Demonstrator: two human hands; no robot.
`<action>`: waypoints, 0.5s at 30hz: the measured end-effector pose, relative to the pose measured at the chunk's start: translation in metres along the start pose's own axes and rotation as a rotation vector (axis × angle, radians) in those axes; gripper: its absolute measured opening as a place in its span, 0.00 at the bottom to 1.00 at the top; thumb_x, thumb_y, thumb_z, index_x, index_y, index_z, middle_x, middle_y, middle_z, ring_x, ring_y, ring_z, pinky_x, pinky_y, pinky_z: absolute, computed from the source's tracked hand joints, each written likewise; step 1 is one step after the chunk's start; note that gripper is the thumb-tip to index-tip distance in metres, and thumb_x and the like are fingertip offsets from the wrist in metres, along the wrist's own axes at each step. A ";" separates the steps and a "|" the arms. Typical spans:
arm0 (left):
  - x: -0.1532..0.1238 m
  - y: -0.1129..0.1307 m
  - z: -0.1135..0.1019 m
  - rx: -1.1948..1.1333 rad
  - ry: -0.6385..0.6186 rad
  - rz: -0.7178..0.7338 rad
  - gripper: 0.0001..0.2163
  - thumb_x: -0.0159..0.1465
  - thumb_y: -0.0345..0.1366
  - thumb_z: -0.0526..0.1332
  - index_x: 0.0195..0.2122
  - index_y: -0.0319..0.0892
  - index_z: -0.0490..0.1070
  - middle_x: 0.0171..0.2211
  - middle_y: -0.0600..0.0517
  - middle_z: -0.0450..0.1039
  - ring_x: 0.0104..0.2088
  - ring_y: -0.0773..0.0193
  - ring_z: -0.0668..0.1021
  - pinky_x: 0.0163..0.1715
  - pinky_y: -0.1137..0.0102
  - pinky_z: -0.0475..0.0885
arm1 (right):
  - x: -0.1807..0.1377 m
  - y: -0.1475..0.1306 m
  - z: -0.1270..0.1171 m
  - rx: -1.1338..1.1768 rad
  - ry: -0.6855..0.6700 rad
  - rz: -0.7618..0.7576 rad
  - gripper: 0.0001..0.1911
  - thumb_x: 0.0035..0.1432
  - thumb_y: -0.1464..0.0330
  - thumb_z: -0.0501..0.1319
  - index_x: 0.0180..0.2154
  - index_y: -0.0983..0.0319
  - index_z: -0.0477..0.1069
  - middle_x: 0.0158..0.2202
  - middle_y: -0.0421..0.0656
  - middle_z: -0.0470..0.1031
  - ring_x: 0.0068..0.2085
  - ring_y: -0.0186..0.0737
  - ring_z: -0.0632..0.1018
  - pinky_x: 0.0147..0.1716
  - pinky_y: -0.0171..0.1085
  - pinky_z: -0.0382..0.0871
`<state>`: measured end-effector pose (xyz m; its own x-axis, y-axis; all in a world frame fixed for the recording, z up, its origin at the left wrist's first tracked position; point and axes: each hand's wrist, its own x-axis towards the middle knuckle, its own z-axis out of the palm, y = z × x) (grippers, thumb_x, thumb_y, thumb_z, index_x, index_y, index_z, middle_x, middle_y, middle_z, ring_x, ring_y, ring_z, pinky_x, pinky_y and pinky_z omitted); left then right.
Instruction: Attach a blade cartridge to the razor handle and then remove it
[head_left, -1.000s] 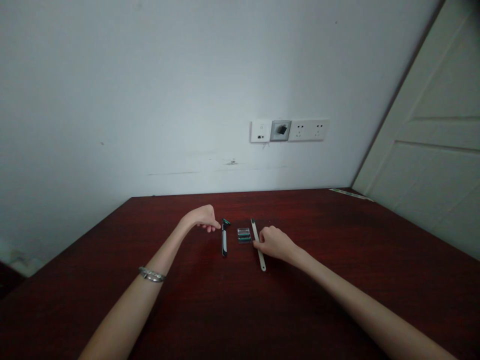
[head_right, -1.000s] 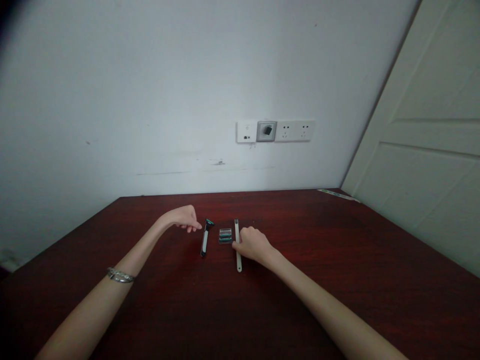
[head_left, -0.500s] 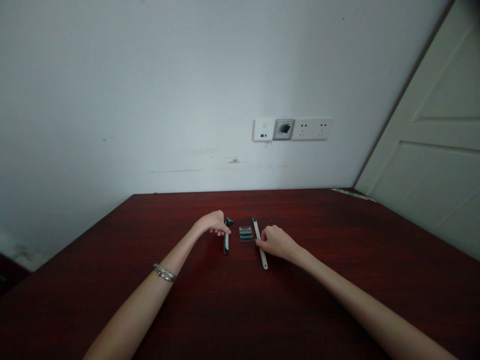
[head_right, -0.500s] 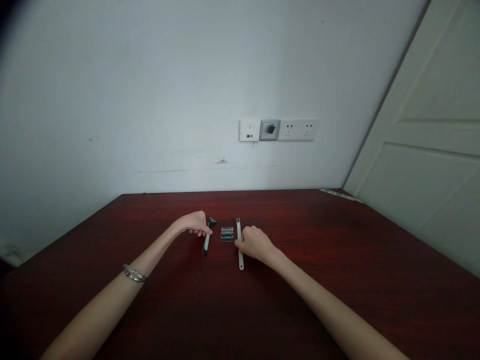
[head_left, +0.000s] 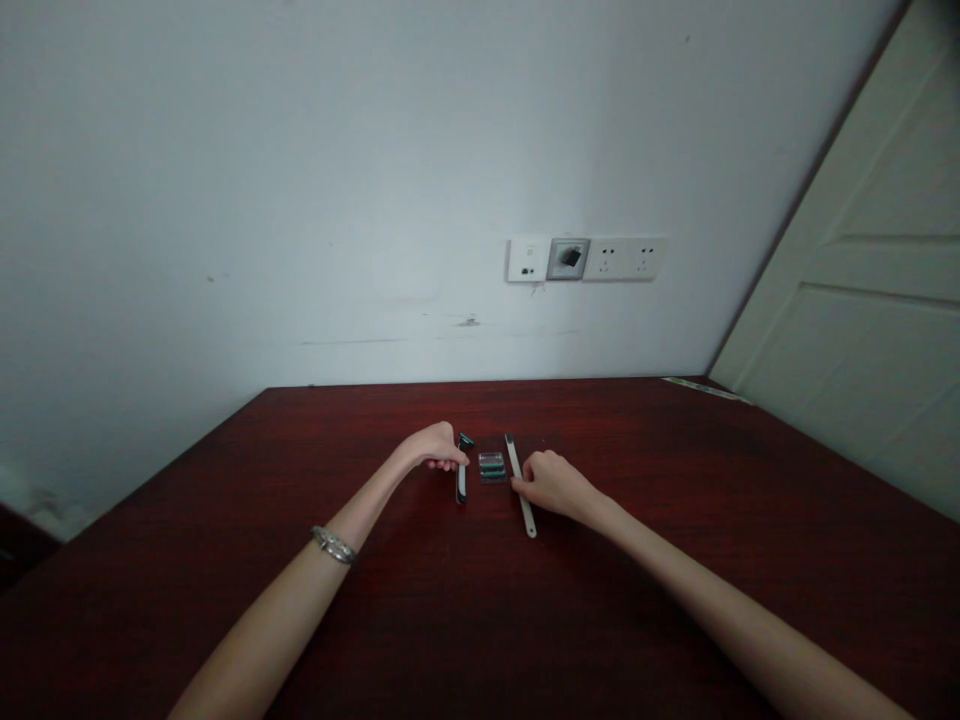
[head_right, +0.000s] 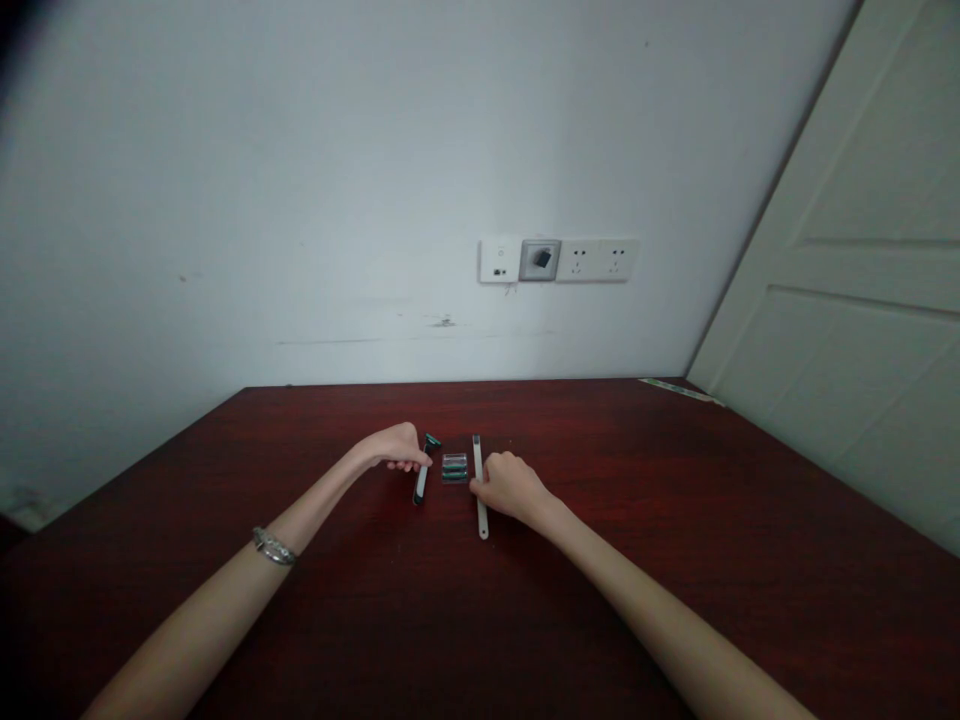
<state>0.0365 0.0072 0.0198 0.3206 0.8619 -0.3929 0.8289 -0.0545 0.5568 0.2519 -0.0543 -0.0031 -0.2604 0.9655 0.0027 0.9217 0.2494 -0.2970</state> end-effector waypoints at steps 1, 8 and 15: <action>0.000 0.001 0.001 -0.003 -0.007 0.002 0.11 0.50 0.35 0.61 0.15 0.35 0.68 0.11 0.55 0.64 0.12 0.74 0.63 0.13 0.76 0.57 | 0.000 0.000 0.000 0.000 0.000 0.000 0.13 0.52 0.61 0.57 0.25 0.63 0.73 0.30 0.50 0.77 0.34 0.45 0.78 0.30 0.34 0.63; -0.001 0.003 0.003 0.006 -0.027 0.011 0.12 0.50 0.37 0.62 0.15 0.35 0.68 0.12 0.55 0.64 0.12 0.74 0.63 0.14 0.76 0.58 | 0.000 0.000 0.000 0.001 0.000 -0.009 0.14 0.53 0.60 0.57 0.25 0.63 0.73 0.30 0.48 0.77 0.34 0.43 0.77 0.30 0.33 0.62; -0.001 -0.013 -0.024 0.079 -0.013 0.039 0.16 0.51 0.46 0.61 0.18 0.36 0.71 0.14 0.53 0.66 0.14 0.73 0.65 0.15 0.76 0.57 | 0.005 0.016 -0.011 -0.103 0.100 0.054 0.21 0.58 0.56 0.50 0.25 0.62 0.72 0.30 0.48 0.75 0.33 0.45 0.76 0.29 0.36 0.62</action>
<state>0.0146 0.0190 0.0310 0.3589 0.8515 -0.3822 0.8490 -0.1278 0.5127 0.2680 -0.0447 0.0025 -0.1846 0.9791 0.0856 0.9596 0.1984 -0.1994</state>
